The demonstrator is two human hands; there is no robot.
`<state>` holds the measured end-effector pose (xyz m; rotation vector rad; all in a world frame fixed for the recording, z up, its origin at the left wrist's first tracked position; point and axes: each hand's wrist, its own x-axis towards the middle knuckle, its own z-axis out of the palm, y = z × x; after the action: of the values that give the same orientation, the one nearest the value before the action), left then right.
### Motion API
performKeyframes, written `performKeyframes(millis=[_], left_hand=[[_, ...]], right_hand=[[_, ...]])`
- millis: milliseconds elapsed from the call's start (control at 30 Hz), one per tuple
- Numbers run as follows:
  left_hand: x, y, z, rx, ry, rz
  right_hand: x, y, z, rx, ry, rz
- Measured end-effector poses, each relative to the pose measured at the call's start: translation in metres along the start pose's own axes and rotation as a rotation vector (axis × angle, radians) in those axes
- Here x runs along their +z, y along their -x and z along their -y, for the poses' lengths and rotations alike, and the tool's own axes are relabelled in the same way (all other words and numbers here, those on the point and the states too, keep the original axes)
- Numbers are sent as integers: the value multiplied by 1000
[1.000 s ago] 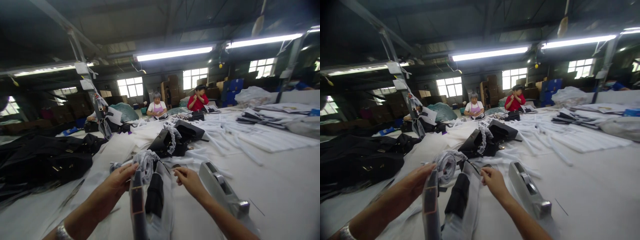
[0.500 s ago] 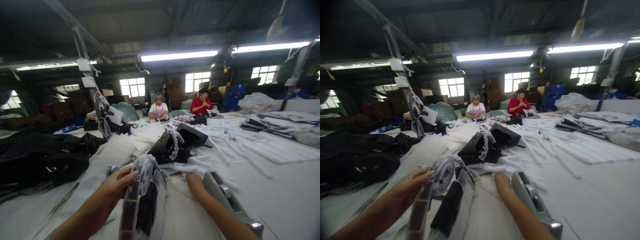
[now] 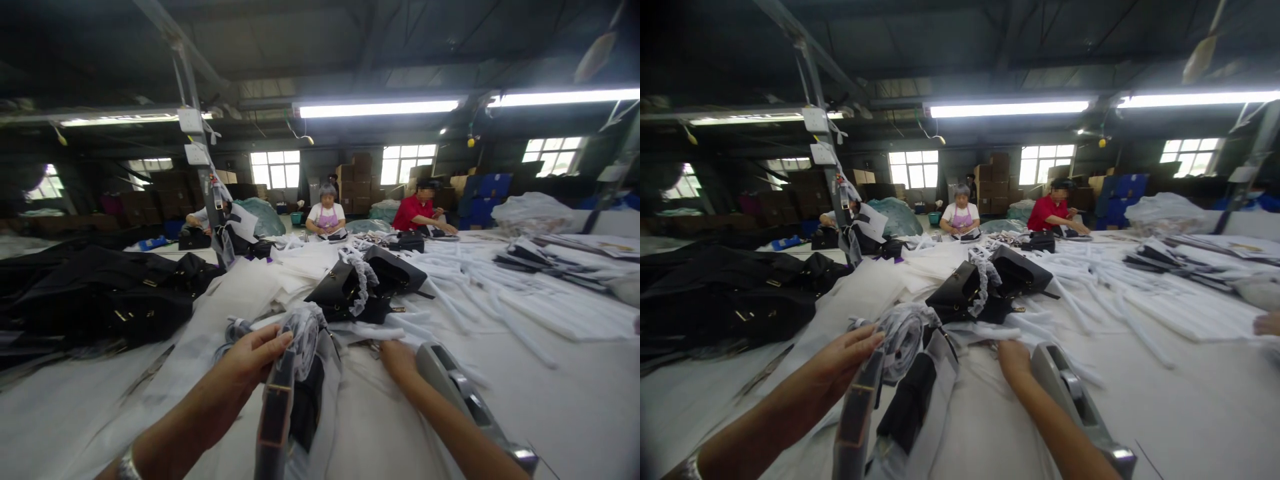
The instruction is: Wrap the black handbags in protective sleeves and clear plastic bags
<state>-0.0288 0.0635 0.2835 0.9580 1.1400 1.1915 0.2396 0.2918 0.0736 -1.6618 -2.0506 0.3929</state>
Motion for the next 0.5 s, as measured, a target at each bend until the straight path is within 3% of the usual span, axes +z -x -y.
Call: performKeyframes(millis=[133,267,400,500], left_hand=[[0,-3,3,15,-11,-17],[2,-5,5,38,-26,-4],[2,-6,5,55,-48,6],[1,-8,4,77,-88,-5]], right_hand=[[-4,12,-2,-2,55,142],[-7,27,-1,-34,-42,203],[-30,36,14,-82,-281,87],[-61,46,43,-100,-502,-18]])
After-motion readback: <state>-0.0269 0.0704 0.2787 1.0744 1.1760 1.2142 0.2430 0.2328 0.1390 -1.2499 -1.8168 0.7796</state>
